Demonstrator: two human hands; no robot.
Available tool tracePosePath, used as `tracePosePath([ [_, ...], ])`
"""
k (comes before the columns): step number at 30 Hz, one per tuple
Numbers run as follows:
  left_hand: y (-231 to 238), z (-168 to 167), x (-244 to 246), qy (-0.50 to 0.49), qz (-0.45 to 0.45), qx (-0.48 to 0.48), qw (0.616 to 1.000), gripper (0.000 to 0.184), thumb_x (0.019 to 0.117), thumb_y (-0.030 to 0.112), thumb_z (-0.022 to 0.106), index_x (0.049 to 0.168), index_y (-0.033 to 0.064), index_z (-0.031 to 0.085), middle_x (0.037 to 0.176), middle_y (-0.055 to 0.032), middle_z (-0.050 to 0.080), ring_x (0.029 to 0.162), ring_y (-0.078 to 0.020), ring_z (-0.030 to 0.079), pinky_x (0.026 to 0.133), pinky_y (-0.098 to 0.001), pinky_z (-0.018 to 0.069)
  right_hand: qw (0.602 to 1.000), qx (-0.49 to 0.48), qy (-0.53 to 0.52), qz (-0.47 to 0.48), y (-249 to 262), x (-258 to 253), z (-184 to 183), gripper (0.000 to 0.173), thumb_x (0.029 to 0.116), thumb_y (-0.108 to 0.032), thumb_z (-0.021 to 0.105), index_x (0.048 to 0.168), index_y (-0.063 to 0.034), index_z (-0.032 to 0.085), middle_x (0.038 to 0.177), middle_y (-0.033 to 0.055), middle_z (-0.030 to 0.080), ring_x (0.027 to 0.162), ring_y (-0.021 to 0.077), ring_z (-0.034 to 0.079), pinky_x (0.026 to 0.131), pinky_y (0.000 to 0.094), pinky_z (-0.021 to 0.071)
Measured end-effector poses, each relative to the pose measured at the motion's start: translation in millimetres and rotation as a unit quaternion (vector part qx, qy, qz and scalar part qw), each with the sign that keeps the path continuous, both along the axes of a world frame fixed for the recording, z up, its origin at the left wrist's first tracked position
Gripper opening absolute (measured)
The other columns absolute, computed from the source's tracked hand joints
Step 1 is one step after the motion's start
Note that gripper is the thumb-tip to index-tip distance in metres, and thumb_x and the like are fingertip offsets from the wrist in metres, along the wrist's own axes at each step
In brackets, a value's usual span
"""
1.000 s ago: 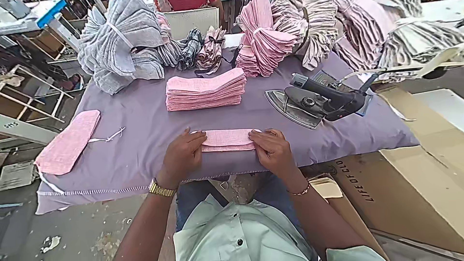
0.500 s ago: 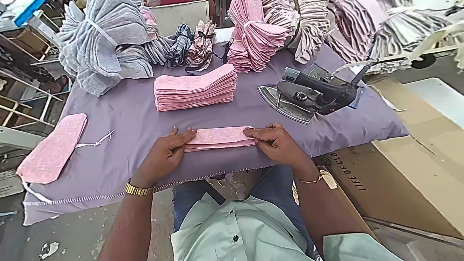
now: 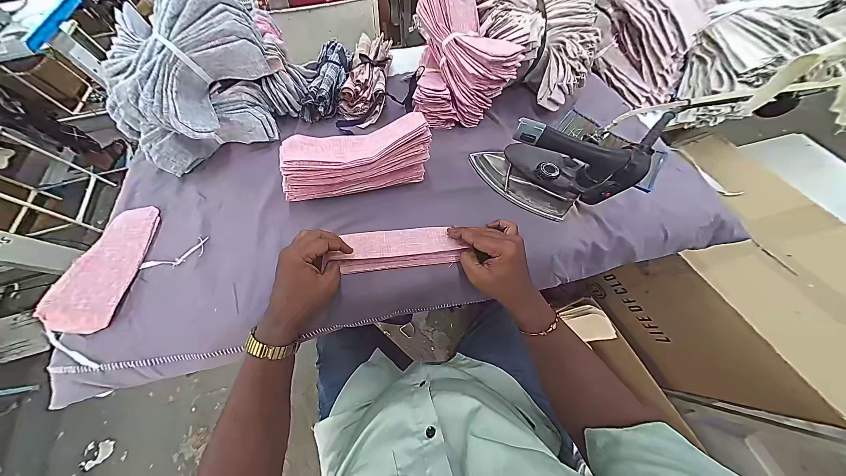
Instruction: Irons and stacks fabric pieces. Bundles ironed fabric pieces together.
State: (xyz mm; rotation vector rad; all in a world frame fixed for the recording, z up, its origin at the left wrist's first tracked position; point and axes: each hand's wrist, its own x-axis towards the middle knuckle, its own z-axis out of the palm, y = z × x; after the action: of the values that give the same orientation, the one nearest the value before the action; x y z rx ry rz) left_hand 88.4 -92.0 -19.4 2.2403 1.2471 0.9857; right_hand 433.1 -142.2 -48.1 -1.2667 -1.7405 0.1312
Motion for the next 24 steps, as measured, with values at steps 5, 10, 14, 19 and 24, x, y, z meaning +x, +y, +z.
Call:
tracePosePath([
  [5, 5, 2, -13, 0.015, -0.078, -0.008, 0.997, 0.024, 0.094, 0.013, 0.058, 0.103, 0.0183, 0.08, 0.117, 0.0043, 0.076, 0.119, -0.0117, 0.066, 0.106, -0.0381, 0.0532, 0.998, -0.053, -0.008, 0.022, -1, 8, 5, 0.027, 0.0914, -0.017, 0.057, 0.101, -0.0193, 0.082, 0.111, -0.0081, 0.078, 0.112, 0.0035, 0.068, 0.109, 0.0539, 0.0371],
  [10, 7, 0, -18, 0.063, -0.109, -0.008, 0.992, 0.033, 0.0988, 0.014, 0.053, 0.112, 0.0266, 0.081, 0.133, 0.006, 0.069, 0.13, -0.0134, 0.059, 0.111, -0.0402, 0.0477, 0.996, -0.065, -0.045, 0.029, -2, 10, 8, 0.027, 0.0939, -0.019, 0.056, 0.098, -0.0215, 0.083, 0.114, -0.009, 0.077, 0.119, 0.0041, 0.066, 0.109, 0.0573, 0.0346],
  [14, 4, -2, -16, 0.081, -0.102, 0.002, 0.991, 0.034, 0.0981, 0.015, 0.052, 0.112, 0.027, 0.08, 0.136, 0.0052, 0.067, 0.13, -0.0141, 0.057, 0.109, -0.0405, 0.0479, 0.998, -0.041, -0.05, 0.019, -2, 6, 7, 0.027, 0.0939, -0.017, 0.055, 0.093, -0.0189, 0.082, 0.11, -0.007, 0.079, 0.116, 0.0059, 0.068, 0.109, 0.0583, 0.0342],
  [19, 5, -6, -17, 0.054, -0.095, -0.003, 0.994, 0.033, 0.0968, 0.014, 0.053, 0.11, 0.0252, 0.081, 0.133, 0.0052, 0.068, 0.129, -0.0149, 0.058, 0.109, -0.0409, 0.0479, 0.999, -0.025, -0.026, -0.003, -2, 1, 4, 0.025, 0.0911, -0.015, 0.056, 0.089, -0.0173, 0.081, 0.105, -0.0058, 0.079, 0.112, 0.0058, 0.069, 0.107, 0.0557, 0.0359],
  [24, 5, -4, -14, 0.061, -0.089, -0.007, 0.994, 0.032, 0.0965, 0.015, 0.053, 0.109, 0.0249, 0.081, 0.132, 0.0053, 0.069, 0.129, -0.0146, 0.058, 0.109, -0.0408, 0.0473, 0.999, -0.022, -0.041, -0.014, -2, -1, 3, 0.025, 0.0914, -0.015, 0.056, 0.088, -0.0177, 0.08, 0.105, -0.006, 0.079, 0.113, 0.0061, 0.069, 0.106, 0.0566, 0.0355],
])
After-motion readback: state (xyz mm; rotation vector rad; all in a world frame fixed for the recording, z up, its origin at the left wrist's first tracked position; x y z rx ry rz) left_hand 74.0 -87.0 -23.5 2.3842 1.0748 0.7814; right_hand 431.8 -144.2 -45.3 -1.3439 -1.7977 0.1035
